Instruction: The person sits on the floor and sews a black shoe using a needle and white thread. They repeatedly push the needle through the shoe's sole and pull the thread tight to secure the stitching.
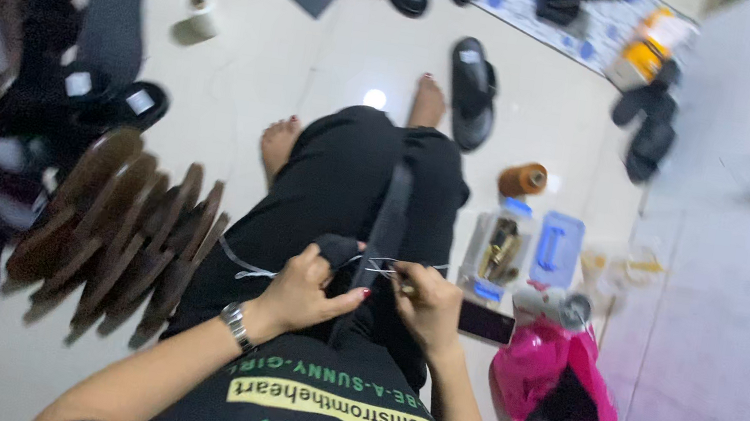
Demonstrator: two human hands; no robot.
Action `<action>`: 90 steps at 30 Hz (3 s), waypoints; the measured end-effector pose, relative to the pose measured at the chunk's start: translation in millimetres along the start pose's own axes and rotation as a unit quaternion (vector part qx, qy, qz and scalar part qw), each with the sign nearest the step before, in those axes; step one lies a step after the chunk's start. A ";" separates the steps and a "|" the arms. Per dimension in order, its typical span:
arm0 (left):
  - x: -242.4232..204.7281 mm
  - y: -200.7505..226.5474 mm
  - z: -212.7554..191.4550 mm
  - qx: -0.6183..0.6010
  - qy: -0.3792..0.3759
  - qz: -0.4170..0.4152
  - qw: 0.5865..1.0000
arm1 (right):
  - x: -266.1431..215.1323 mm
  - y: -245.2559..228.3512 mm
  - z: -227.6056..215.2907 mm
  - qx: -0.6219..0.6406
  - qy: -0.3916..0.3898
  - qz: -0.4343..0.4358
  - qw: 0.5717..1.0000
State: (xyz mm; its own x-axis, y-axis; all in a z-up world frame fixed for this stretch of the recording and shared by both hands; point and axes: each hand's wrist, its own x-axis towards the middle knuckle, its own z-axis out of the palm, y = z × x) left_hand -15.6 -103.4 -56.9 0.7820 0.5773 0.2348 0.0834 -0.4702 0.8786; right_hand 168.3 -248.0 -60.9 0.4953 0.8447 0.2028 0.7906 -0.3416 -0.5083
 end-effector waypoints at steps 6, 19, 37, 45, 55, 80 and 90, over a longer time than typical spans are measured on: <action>-8.5 -12.3 3.3 0.009 -0.016 -0.069 0.997 | -0.8 -3.3 0.7 0.019 -0.008 0.018 1.000; -5.0 -0.6 -0.5 -0.011 0.003 -0.071 0.997 | 6.3 -15.3 -12.0 0.047 -0.026 -0.005 0.999; 4.2 7.6 -5.2 -0.007 0.020 -0.055 0.998 | 6.9 -16.1 -10.8 0.045 -0.014 -0.001 0.999; 2.4 5.6 -4.0 -0.020 0.009 -0.060 0.998 | 5.0 -10.9 -6.5 0.048 -0.019 0.000 0.999; 4.1 11.2 -6.2 -0.038 0.017 -0.053 0.998 | 3.0 -8.6 -4.6 0.047 -0.014 -0.009 0.999; 6.1 13.5 -8.6 -0.022 0.011 -0.052 0.998 | 2.5 -10.6 -2.9 0.048 -0.007 -0.009 0.999; -5.1 -2.9 1.8 -0.033 0.016 -0.070 0.997 | 2.8 -9.0 -3.3 0.046 0.001 -0.014 0.999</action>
State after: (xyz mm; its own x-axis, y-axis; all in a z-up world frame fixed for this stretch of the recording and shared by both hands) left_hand -18.8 -106.2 -61.4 0.7453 0.6558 0.1201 0.1481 -0.3385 0.9292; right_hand 163.7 -243.9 -53.0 0.4738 0.8527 0.2201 0.7678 -0.2776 -0.5774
